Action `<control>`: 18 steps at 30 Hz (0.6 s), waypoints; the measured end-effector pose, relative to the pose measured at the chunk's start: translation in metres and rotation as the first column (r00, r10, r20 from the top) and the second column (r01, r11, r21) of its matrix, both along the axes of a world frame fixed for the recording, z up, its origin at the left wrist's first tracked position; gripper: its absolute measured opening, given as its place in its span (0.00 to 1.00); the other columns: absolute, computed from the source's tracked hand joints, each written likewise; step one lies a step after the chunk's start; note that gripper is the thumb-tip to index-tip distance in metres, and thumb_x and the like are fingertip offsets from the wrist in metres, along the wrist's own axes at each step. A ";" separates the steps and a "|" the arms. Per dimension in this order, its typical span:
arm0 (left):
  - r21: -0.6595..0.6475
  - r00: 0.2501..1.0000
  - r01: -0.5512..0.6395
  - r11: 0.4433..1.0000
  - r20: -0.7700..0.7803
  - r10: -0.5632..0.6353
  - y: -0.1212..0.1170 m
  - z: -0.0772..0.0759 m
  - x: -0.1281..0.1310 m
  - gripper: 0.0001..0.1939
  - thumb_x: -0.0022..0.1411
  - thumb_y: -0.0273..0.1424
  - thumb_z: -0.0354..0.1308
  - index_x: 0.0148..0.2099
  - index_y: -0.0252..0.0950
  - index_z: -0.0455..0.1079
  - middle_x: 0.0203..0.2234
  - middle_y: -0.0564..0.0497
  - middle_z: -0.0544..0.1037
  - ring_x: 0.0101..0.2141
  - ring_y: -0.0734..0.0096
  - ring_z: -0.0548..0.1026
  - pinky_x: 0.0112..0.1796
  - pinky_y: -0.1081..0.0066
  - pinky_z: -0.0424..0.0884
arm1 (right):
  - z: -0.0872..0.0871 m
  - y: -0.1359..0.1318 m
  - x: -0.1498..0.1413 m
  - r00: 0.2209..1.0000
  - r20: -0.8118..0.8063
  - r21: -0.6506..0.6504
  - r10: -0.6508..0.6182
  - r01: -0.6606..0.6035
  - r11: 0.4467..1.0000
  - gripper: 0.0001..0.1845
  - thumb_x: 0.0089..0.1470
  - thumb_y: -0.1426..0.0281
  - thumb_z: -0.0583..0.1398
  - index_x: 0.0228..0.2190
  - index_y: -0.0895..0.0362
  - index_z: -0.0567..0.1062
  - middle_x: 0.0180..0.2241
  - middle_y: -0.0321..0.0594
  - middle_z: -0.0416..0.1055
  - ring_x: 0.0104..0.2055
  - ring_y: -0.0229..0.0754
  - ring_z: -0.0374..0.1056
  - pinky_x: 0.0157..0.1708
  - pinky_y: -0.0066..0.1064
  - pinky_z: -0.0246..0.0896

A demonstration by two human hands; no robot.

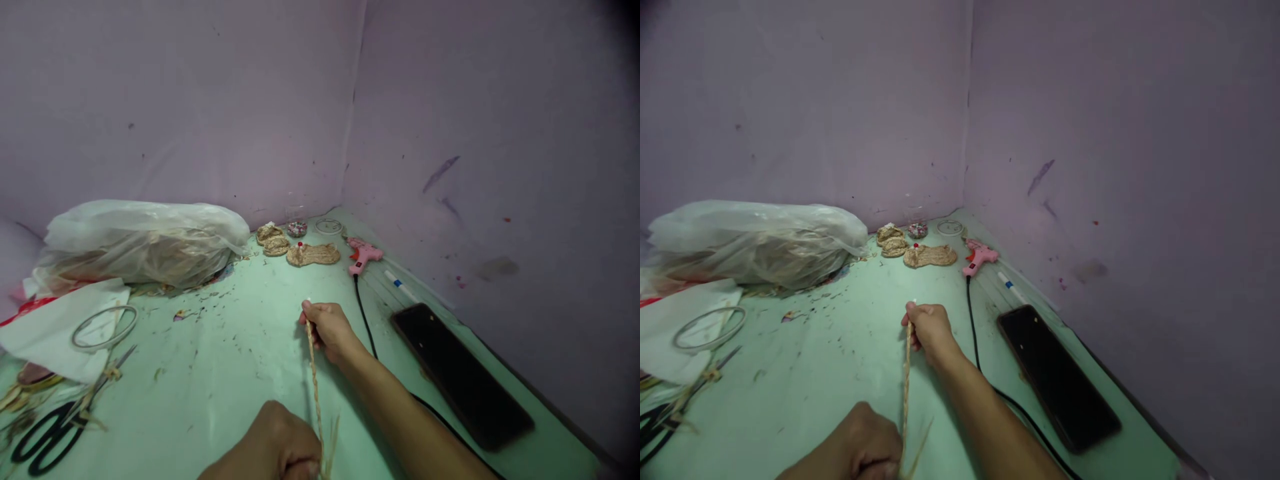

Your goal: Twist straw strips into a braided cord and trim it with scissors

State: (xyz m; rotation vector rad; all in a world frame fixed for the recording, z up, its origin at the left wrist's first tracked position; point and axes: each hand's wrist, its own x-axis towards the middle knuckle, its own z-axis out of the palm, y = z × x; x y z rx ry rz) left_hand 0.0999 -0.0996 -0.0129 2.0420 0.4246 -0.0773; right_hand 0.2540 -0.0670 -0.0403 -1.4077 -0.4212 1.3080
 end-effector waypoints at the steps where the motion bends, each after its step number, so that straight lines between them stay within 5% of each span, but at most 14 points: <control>1: -0.001 1.000 0.004 1.000 0.005 -0.004 -0.001 0.000 0.001 0.15 0.54 0.28 0.44 0.19 0.36 0.44 0.15 0.57 0.51 0.18 0.77 0.51 0.23 0.72 0.49 | 0.000 0.000 -0.001 1.000 0.000 -0.008 -0.007 0.007 1.000 0.18 0.50 0.67 0.54 0.12 0.59 0.65 0.05 0.28 0.54 0.06 0.28 0.46 0.06 0.20 0.38; 8: 0.137 0.998 -0.045 0.990 -0.029 0.049 -0.008 0.000 -0.003 0.15 0.55 0.27 0.45 0.20 0.36 0.45 0.16 0.56 0.56 0.20 0.76 0.56 0.26 0.73 0.52 | -0.001 0.004 0.000 0.996 0.041 0.001 -0.077 0.077 0.997 0.17 0.48 0.68 0.54 0.12 0.59 0.65 0.06 0.29 0.53 0.07 0.29 0.46 0.07 0.22 0.38; 12: 0.195 0.985 -0.171 0.966 -0.005 0.175 -0.005 -0.008 -0.006 0.14 0.57 0.26 0.44 0.21 0.36 0.47 0.16 0.56 0.55 0.20 0.76 0.56 0.24 0.73 0.50 | -0.007 0.006 0.006 0.980 0.100 0.086 -0.172 0.164 0.983 0.16 0.49 0.64 0.52 0.15 0.58 0.65 0.08 0.27 0.53 0.09 0.30 0.48 0.10 0.22 0.42; 18: 0.000 0.987 -0.154 0.988 0.047 0.153 -0.004 -0.013 -0.008 0.15 0.56 0.25 0.44 0.20 0.36 0.43 0.16 0.57 0.49 0.19 0.78 0.51 0.22 0.72 0.48 | -0.017 0.005 0.004 0.916 0.313 0.203 -0.251 0.193 0.960 0.17 0.46 0.62 0.55 0.14 0.58 0.68 0.08 0.27 0.53 0.11 0.31 0.48 0.13 0.25 0.41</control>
